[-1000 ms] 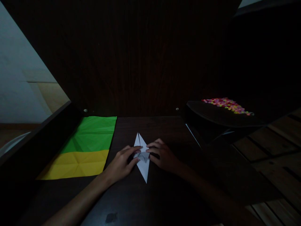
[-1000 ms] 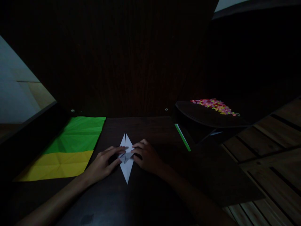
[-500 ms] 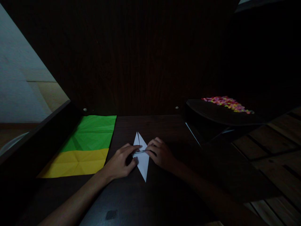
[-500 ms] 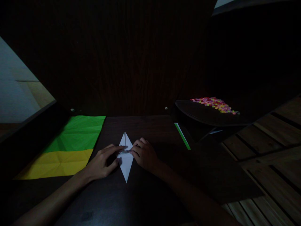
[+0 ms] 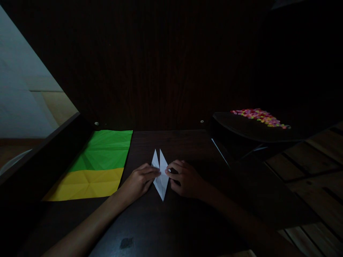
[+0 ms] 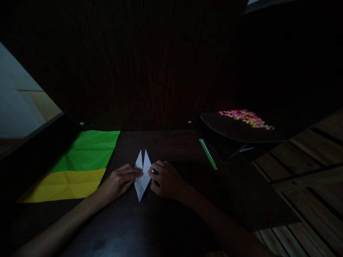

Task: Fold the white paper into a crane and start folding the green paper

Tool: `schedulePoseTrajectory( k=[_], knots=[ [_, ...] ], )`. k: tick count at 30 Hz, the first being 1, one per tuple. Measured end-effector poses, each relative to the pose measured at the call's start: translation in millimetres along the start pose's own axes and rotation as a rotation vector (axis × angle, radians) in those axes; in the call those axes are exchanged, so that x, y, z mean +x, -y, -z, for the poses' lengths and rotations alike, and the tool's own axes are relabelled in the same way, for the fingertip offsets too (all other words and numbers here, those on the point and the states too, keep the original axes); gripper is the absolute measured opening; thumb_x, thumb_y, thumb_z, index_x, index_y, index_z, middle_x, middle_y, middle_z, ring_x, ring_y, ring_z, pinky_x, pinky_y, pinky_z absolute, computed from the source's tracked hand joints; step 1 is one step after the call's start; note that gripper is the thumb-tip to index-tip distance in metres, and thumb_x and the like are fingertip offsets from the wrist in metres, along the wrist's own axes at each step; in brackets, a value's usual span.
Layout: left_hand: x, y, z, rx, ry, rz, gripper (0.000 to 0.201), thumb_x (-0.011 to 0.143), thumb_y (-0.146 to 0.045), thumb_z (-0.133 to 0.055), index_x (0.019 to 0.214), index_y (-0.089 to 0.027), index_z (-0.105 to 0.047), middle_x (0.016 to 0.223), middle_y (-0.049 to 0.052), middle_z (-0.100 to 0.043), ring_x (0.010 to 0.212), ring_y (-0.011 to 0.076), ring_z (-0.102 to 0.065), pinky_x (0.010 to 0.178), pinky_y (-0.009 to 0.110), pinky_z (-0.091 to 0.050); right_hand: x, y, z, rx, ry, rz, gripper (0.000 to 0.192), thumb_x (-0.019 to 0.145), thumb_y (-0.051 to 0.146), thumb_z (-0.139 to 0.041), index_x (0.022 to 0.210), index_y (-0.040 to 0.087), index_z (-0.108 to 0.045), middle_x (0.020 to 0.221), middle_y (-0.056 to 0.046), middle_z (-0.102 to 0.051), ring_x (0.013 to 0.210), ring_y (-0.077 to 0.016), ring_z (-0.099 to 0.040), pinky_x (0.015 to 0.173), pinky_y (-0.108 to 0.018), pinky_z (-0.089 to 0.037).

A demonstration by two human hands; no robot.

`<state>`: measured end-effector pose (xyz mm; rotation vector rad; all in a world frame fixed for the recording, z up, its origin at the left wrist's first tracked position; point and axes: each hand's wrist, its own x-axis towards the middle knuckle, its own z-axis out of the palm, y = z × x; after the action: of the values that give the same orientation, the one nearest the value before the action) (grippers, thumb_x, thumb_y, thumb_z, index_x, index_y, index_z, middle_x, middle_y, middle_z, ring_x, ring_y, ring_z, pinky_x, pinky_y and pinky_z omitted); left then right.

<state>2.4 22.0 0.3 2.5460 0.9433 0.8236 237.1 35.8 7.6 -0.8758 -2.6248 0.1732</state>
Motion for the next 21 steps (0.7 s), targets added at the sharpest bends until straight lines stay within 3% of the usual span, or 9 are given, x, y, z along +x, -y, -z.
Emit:
schedulePoseTrajectory(
  k=[3, 7, 13, 16, 21],
  knots=[
    [-2.2, 0.7, 0.9, 0.016, 0.023, -0.032, 0.034, 0.092, -0.007, -0.047, 0.117, -0.018, -0.067, 0.115, 0.01, -0.07, 0.102, 0.0222, -0.062, 0.086, 0.038, -0.055, -0.9, 2.6, 3.9, 0.036, 0.022, -0.036, 0.027, 0.085, 0.02, -0.059, 0.11, 0.017, -0.068, 0.112, -0.01, -0.065, 0.104, -0.0246, -0.056, 0.089, -0.042, -0.045],
    [-4.1, -5.7, 3.9, 0.061, 0.041, -0.014, 0.034, 0.086, -0.008, -0.048, 0.112, -0.014, -0.07, 0.119, 0.012, -0.068, 0.107, 0.0254, -0.06, 0.09, 0.044, -0.055, -2.0, 1.1, -4.2, 0.061, -0.069, -0.067, 0.023, 0.094, 0.031, -0.055, 0.105, 0.02, -0.071, 0.117, -0.008, -0.065, 0.109, -0.0225, -0.058, 0.092, -0.04, -0.046],
    [-2.6, -15.4, -0.4, 0.048, -0.023, 0.06, 0.021, 0.089, -0.022, -0.057, 0.105, -0.015, -0.069, 0.11, 0.012, -0.071, 0.105, 0.0254, -0.061, 0.089, 0.043, -0.055, -5.2, -2.0, -24.1, 0.033, -0.166, -0.064, 0.028, 0.087, 0.041, -0.065, 0.102, 0.019, -0.073, 0.125, -0.01, -0.065, 0.119, -0.0266, -0.057, 0.096, -0.042, -0.047],
    [-1.8, -17.4, -3.6, 0.013, -0.041, 0.095, 0.022, 0.091, -0.026, -0.058, 0.109, -0.015, -0.064, 0.107, 0.012, -0.069, 0.103, 0.0242, -0.061, 0.088, 0.041, -0.055, -7.1, -0.4, -26.1, -0.013, -0.16, -0.03, 0.033, 0.087, 0.044, -0.064, 0.108, 0.019, -0.071, 0.129, -0.011, -0.062, 0.124, -0.0292, -0.053, 0.097, -0.046, -0.046],
    [-2.4, -22.5, -4.5, 0.049, 0.026, 0.109, 0.031, 0.091, -0.026, -0.056, 0.119, -0.014, -0.056, 0.117, 0.013, -0.063, 0.108, 0.0255, -0.059, 0.094, 0.043, -0.052, -9.2, 1.6, -18.2, -0.042, -0.06, -0.022, 0.032, 0.09, 0.038, -0.059, 0.117, 0.022, -0.067, 0.138, -0.011, -0.055, 0.13, -0.0303, -0.046, 0.103, -0.052, -0.04]
  ],
)
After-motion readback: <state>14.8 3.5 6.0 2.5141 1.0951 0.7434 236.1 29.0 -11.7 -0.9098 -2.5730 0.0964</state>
